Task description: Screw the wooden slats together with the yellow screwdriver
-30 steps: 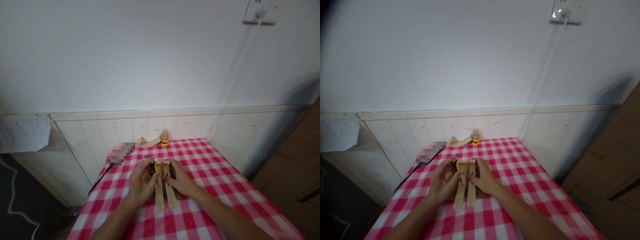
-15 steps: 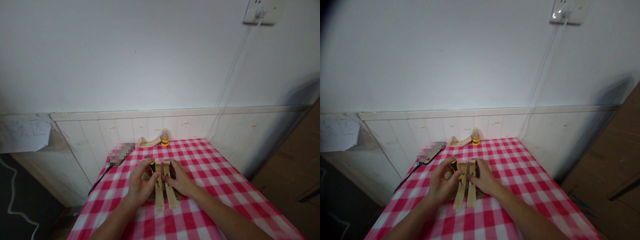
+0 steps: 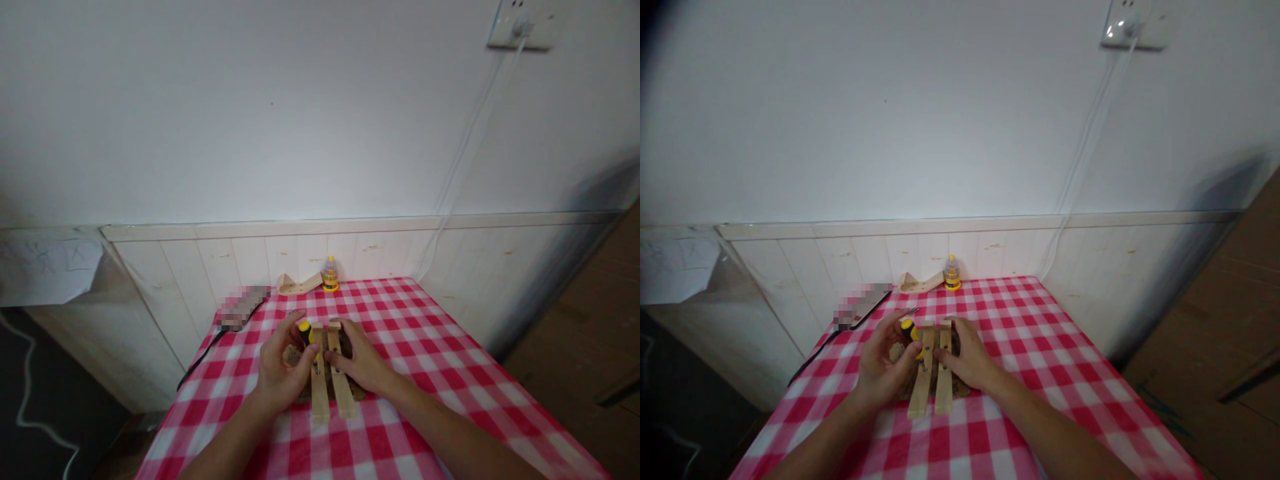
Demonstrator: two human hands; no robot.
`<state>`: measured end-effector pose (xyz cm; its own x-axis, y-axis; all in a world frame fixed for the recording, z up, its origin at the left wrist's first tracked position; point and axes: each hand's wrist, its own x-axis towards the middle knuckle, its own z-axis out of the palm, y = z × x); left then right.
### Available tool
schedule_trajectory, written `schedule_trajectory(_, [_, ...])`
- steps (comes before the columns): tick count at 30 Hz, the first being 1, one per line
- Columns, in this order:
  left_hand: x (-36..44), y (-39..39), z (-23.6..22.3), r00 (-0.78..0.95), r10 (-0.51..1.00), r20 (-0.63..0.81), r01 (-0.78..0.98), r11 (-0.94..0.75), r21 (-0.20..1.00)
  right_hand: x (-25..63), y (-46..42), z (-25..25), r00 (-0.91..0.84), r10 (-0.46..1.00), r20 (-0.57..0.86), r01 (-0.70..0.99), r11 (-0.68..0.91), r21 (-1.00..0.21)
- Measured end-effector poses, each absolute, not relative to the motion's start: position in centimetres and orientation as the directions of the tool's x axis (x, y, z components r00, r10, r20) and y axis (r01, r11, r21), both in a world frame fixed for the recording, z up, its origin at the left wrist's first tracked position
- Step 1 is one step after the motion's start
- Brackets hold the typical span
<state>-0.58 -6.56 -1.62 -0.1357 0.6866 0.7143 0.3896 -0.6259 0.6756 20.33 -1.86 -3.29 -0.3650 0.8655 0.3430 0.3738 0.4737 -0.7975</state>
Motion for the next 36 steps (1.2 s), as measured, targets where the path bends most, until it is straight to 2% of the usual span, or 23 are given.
schedule_trajectory(5, [-0.3,-6.7,-1.5,-0.176,0.708,0.684,0.347,-0.606,0.716,20.3,-1.8,-3.3,-0.356,0.872,0.335,0.377,0.462,-0.803])
schedule_trajectory(18, [-0.7,-6.7,-1.5,-0.134,0.699,0.702,0.362,-0.625,0.691,20.3,-2.0,-3.0,-0.362,0.875,0.321,0.368,0.451,-0.813])
schedule_trajectory(24, [-0.7,-6.6,-2.1,-0.132,0.726,0.675,0.316,-0.615,0.722,20.3,-2.0,-3.0,-0.355,0.876,0.328,0.381,0.455,-0.805])
schedule_trajectory(27, [-0.3,-6.5,-2.1,-0.185,0.728,0.660,0.280,-0.605,0.746,20.3,-2.1,-3.1,-0.345,0.883,0.319,0.383,0.443,-0.811])
schedule_trajectory(32, [0.3,-5.8,-1.6,-0.385,0.686,0.617,0.184,-0.598,0.780,20.3,-2.0,-3.0,-0.349,0.879,0.326,0.377,0.450,-0.809])
schedule_trajectory(36, [0.0,-5.3,-1.9,-0.356,0.695,0.624,0.227,-0.584,0.780,20.3,-2.0,-2.9,-0.354,0.875,0.330,0.381,0.457,-0.803])
